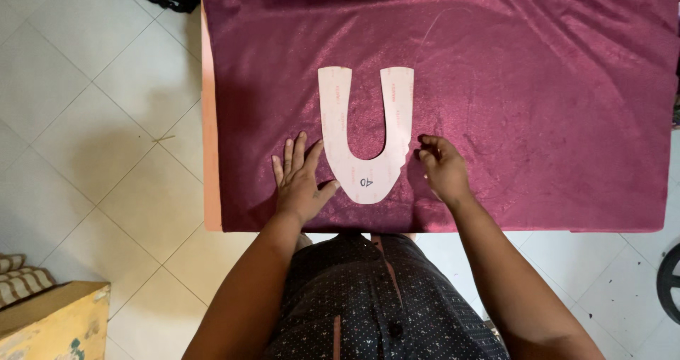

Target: The person places a U-shaped paper pattern on a maroon fabric and traces its outline with a pencil. They then reposition the pattern and trace a second outline on the fabric.

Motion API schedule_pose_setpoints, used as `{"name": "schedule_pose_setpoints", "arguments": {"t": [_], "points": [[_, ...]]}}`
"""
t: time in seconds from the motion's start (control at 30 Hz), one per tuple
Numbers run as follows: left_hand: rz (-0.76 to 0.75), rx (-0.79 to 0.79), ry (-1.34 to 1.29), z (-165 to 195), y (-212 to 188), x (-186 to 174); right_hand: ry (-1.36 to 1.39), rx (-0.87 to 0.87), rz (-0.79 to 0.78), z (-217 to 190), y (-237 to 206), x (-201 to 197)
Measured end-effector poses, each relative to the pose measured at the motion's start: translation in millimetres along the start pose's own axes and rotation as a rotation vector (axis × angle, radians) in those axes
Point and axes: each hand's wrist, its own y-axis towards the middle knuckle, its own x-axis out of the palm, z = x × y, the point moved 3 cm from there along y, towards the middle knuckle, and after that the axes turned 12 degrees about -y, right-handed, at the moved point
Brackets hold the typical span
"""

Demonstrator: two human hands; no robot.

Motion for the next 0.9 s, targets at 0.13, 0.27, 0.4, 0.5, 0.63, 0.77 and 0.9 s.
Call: {"name": "schedule_pose_setpoints", "arguments": {"t": [0.13, 0.27, 0.4, 0.5, 0.63, 0.77, 0.9], "points": [[0.004, 0.021, 0.007, 0, -2, 5, -0.181, 0.014, -0.122, 19, -14, 6], [-0.004, 0.0, -0.006, 3, -1, -5, -0.308, -0.035, -0.178, 9, -18, 8], [-0.004, 0.007, -0.029, 0, 1, -2, -0.352, -0.05, -0.224, 11, -14, 10], [0.003, -0.005, -0.044, -2, -5, 21, -0.336, -0.103, -0.21, 27, -21, 19], [0.018, 0.017, -0.045, -10, -9, 35, -0.313, -0.195, -0.134, 39, -26, 24], [0.023, -0.008, -0.05, -11, -9, 40, -0.389, -0.171, -0.158, 47, -26, 27], [0.004, -0.031, -0.059, -11, -5, 44, -0.428, -0.171, -0.155, 49, -23, 27]]}}
